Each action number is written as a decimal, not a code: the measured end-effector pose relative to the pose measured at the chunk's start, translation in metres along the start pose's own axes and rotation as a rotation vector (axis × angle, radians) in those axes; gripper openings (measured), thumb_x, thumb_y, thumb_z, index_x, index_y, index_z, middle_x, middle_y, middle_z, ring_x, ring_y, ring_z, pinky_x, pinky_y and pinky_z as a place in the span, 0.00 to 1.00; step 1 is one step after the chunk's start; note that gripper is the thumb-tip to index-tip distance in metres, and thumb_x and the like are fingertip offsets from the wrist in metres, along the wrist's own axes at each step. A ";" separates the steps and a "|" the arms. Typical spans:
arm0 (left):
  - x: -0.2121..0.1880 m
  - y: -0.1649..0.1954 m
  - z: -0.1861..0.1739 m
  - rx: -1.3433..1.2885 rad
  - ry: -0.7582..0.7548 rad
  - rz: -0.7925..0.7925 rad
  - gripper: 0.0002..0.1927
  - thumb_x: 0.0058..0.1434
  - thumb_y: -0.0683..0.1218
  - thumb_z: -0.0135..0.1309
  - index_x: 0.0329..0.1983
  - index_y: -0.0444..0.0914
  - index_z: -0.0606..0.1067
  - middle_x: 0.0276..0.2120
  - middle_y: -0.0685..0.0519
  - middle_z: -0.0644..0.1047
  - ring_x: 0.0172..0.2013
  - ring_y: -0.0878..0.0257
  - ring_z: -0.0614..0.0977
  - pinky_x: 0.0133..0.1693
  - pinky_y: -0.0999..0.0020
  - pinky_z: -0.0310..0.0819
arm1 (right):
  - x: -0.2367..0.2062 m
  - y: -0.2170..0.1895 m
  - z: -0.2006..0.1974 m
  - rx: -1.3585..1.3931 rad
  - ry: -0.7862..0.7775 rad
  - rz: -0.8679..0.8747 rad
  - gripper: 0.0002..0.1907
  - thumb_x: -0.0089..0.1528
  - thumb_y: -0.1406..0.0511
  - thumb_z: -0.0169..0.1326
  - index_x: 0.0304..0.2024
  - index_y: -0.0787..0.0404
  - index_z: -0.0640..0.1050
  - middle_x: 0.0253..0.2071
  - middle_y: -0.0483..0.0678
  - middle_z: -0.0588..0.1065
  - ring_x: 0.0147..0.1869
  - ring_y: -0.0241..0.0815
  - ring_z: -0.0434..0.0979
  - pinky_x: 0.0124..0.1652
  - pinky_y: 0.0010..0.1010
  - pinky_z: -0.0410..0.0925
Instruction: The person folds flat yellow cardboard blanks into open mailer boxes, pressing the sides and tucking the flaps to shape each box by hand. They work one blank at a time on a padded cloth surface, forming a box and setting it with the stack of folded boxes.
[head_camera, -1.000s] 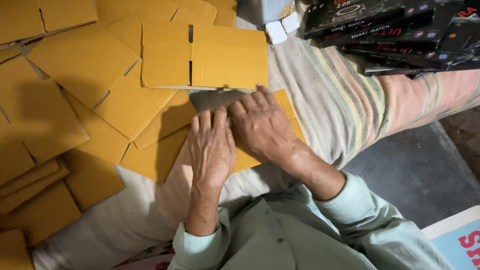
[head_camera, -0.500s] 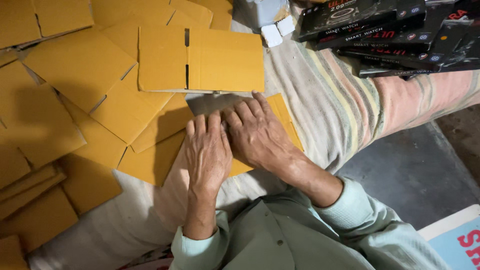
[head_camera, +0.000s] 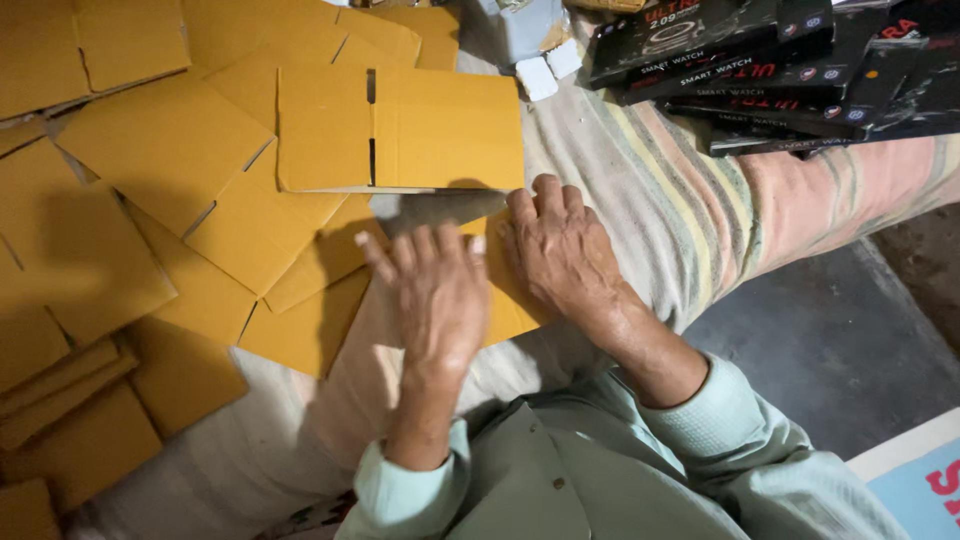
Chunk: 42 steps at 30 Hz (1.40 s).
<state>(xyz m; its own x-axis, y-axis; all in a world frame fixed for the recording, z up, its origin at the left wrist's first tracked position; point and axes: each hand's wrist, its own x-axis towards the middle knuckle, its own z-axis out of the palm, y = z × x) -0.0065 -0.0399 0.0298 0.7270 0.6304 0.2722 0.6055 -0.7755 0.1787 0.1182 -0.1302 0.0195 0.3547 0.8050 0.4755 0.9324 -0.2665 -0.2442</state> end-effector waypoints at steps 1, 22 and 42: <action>0.001 0.007 0.002 -0.007 -0.005 0.030 0.13 0.69 0.51 0.48 0.45 0.36 0.72 0.39 0.43 0.75 0.48 0.44 0.75 0.67 0.31 0.45 | 0.000 0.000 0.000 0.006 -0.011 0.005 0.16 0.64 0.62 0.55 0.47 0.68 0.74 0.43 0.62 0.71 0.43 0.60 0.73 0.38 0.47 0.69; -0.006 0.002 0.015 0.008 0.132 0.029 0.13 0.70 0.52 0.47 0.43 0.37 0.73 0.45 0.42 0.75 0.56 0.44 0.74 0.67 0.30 0.44 | -0.001 -0.002 -0.002 0.006 -0.063 0.053 0.17 0.63 0.59 0.57 0.44 0.66 0.74 0.41 0.59 0.71 0.43 0.59 0.74 0.39 0.47 0.71; 0.001 0.011 0.015 0.010 0.105 0.045 0.17 0.71 0.52 0.45 0.46 0.34 0.74 0.56 0.35 0.74 0.65 0.39 0.68 0.67 0.30 0.41 | -0.002 0.002 -0.005 0.109 -0.085 0.058 0.14 0.63 0.64 0.55 0.47 0.67 0.74 0.42 0.60 0.71 0.44 0.62 0.72 0.43 0.50 0.69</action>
<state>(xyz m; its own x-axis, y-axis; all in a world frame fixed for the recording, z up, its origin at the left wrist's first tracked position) 0.0055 -0.0471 0.0180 0.7159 0.5873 0.3776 0.5767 -0.8022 0.1544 0.1198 -0.1353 0.0222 0.3958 0.8332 0.3860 0.8959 -0.2581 -0.3616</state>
